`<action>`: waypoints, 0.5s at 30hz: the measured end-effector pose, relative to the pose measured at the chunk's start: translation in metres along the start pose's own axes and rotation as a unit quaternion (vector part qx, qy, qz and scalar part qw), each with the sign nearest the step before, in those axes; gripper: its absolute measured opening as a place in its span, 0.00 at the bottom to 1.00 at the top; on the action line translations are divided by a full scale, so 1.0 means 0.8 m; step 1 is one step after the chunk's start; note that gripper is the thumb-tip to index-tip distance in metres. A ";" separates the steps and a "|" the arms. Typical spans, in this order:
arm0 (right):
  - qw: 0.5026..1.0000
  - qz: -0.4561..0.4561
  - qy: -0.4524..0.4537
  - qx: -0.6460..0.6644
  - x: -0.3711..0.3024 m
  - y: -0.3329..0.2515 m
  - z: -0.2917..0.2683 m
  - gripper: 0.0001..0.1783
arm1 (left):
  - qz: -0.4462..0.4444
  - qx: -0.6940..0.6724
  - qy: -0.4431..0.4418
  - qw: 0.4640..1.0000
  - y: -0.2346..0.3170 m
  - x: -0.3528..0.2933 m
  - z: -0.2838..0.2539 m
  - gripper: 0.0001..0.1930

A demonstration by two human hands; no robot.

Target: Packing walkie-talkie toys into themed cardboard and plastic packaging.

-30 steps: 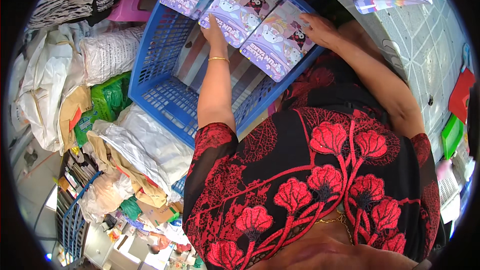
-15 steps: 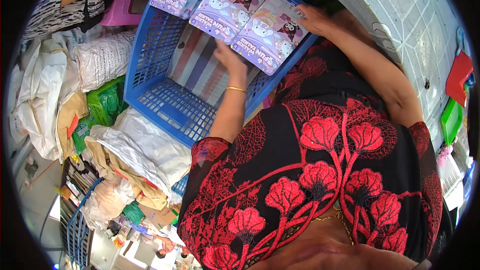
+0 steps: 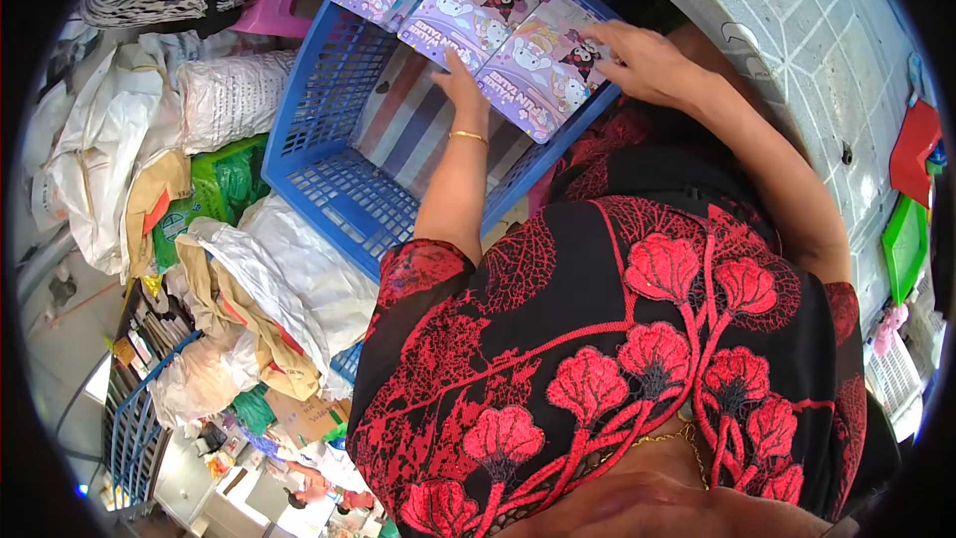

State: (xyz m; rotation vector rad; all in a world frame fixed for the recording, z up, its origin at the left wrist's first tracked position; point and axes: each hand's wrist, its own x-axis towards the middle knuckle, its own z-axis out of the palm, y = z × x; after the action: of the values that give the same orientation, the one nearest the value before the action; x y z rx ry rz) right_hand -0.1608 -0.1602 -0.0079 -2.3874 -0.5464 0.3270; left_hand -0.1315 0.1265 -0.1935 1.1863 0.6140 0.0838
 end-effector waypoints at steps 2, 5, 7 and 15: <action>0.999 -0.039 -0.010 0.026 -0.024 -0.011 -0.012 0.23 | -0.049 0.000 0.019 0.999 -0.001 0.015 0.004 0.50; 0.995 -0.025 -0.011 0.099 -0.062 -0.039 -0.058 0.22 | -0.093 0.035 0.108 0.989 0.008 0.019 0.008 0.47; 0.986 -0.024 0.016 0.162 -0.078 -0.073 -0.083 0.18 | -0.042 0.134 0.184 0.973 -0.002 0.035 -0.055 0.39; 0.915 0.088 0.352 0.175 -0.172 -0.058 -0.125 0.11 | 0.134 0.309 -0.133 0.932 0.104 -0.087 0.065 0.16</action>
State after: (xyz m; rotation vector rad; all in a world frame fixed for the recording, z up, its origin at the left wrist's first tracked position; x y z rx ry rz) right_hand -0.2590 -0.2468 0.1102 -2.0098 0.0634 -0.3386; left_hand -0.1435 0.0893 -0.0795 1.8548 0.2298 -0.0458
